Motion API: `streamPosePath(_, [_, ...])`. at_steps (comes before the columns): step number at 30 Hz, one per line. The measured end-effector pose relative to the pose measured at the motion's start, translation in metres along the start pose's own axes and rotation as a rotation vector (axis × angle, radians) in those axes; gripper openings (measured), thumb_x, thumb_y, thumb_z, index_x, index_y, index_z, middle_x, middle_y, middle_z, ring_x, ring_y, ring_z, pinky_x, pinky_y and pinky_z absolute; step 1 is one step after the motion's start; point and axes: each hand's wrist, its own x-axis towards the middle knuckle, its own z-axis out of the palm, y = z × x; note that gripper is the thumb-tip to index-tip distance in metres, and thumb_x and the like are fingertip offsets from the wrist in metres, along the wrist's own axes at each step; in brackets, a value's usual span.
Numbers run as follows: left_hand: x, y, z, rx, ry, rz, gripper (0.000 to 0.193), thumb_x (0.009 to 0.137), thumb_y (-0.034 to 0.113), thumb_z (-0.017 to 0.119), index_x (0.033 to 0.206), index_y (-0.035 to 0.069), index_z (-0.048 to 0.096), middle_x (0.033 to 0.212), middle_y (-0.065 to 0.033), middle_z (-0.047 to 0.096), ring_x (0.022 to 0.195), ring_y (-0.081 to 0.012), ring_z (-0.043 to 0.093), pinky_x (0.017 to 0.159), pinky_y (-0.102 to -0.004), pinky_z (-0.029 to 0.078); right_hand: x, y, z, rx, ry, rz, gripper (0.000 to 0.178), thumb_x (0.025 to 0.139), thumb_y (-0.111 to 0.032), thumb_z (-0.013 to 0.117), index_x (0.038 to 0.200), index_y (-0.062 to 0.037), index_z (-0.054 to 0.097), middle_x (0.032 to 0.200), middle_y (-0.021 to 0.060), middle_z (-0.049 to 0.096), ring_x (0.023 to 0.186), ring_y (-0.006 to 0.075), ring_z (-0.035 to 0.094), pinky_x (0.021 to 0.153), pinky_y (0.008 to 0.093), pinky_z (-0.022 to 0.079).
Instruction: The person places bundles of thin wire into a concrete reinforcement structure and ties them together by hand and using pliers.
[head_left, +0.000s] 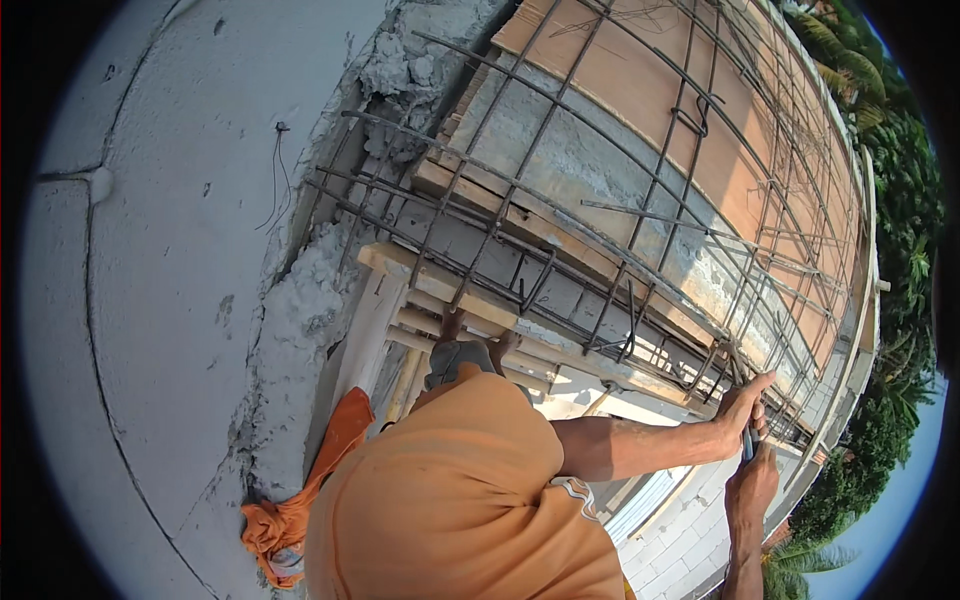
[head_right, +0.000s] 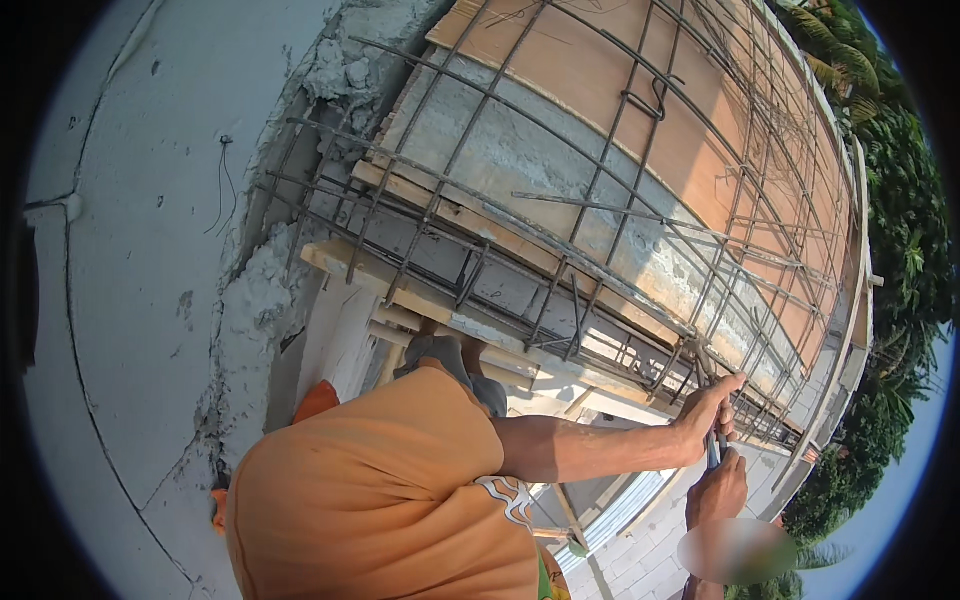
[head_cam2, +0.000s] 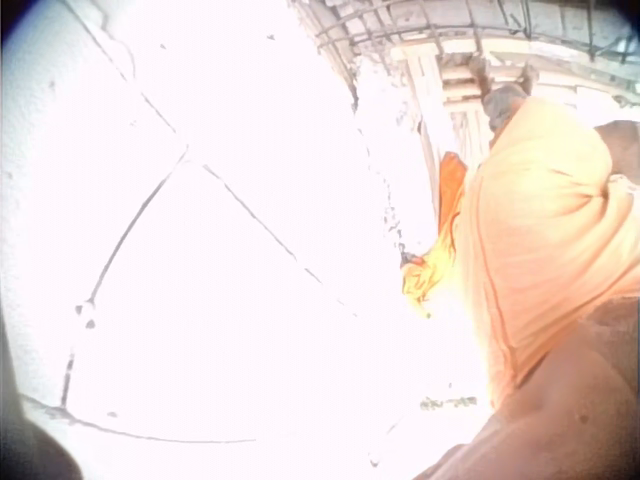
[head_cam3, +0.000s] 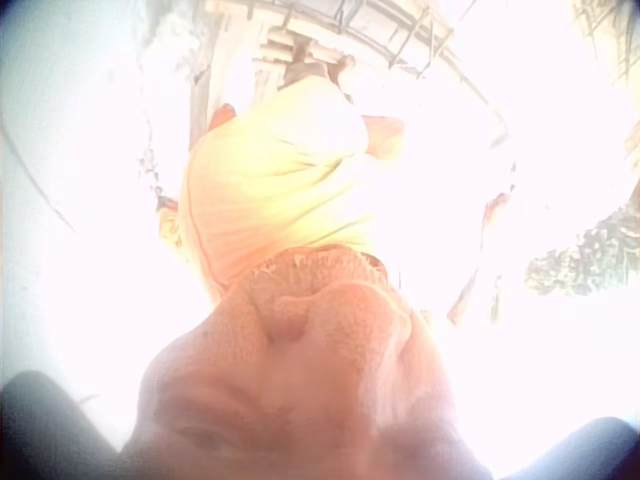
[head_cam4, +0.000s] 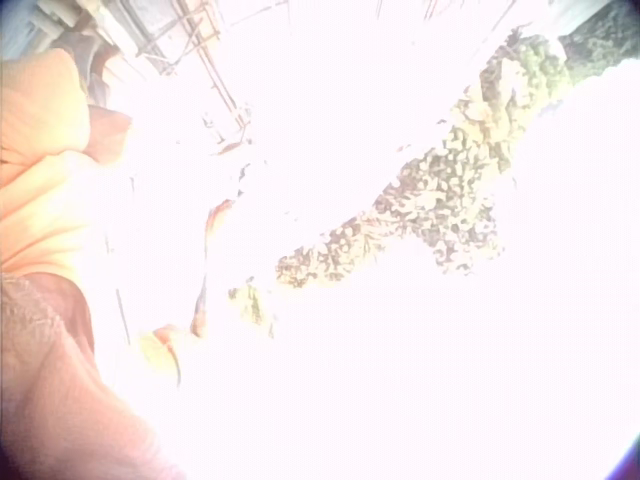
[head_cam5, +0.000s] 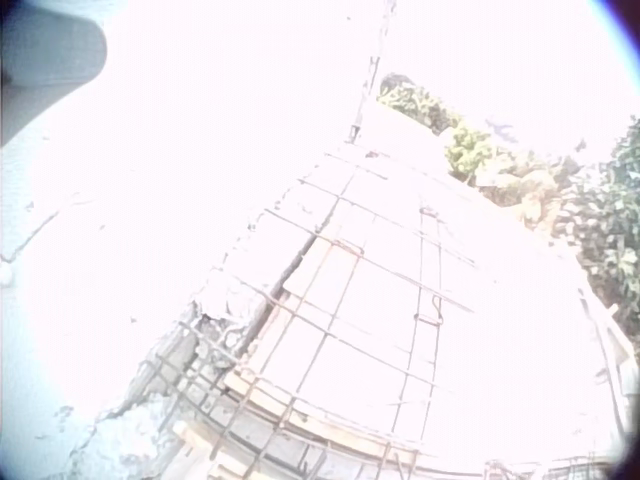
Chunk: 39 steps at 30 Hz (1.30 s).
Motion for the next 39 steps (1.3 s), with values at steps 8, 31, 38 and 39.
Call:
streamPosePath(8, [-0.027, 0.032, -0.010, -0.111, -0.377, -0.141, 0.034, 0.089, 0.040, 0.067, 0.073, 0.013, 0.052, 0.062, -0.0013, 0.053, 0.064, -0.0200, 0.056, 0.072, -0.0407, 0.050, 0.010, 0.011, -0.018, 1.689, -0.891, 0.619, 0.039, 0.090, -0.025, 0.069, 0.096, 0.0125, 0.062, 0.065, 0.0125, 0.061, 0.046, 0.0217, 0.057, 0.040, 0.0342, 0.047])
streamPosePath(31, [-0.030, 0.036, -0.009, -0.014, -0.254, -0.141, 0.039, 0.086, 0.047, 0.068, 0.096, 0.012, 0.055, 0.087, -0.0096, 0.063, 0.084, -0.0252, 0.064, 0.085, -0.0482, 0.052, 0.009, 0.008, -0.030, 1.652, -0.922, 0.640, 0.033, 0.098, -0.026, 0.057, 0.099, 0.0068, 0.061, 0.066, 0.0080, 0.052, 0.044, 0.0130, 0.045, 0.034, 0.0251, 0.030])
streamPosePath(38, [-0.023, 0.033, 0.004, -0.065, -0.075, -0.103, 0.030, 0.093, 0.031, 0.055, 0.072, 0.015, 0.041, 0.054, 0.0018, 0.037, 0.049, -0.0157, 0.041, 0.060, -0.0413, 0.045, -0.006, 0.019, -0.013, 1.967, -0.820, 0.541, 0.087, 0.094, -0.070, 0.036, 0.121, 0.0107, 0.053, 0.090, 0.0224, 0.066, 0.063, 0.0273, 0.071, 0.047, 0.0302, 0.057])
streamPosePath(39, [-0.024, 0.031, 0.012, -0.085, -0.014, -0.101, 0.029, 0.093, 0.030, 0.055, 0.072, 0.015, 0.041, 0.054, 0.0019, 0.037, 0.048, -0.0156, 0.041, 0.059, -0.0412, 0.045, -0.023, 0.015, -0.004, 2.155, -0.670, 0.635, 0.099, 0.091, -0.077, 0.026, 0.123, 0.0133, 0.051, 0.086, 0.0227, 0.067, 0.068, 0.0299, 0.072, 0.059, 0.0354, 0.062])
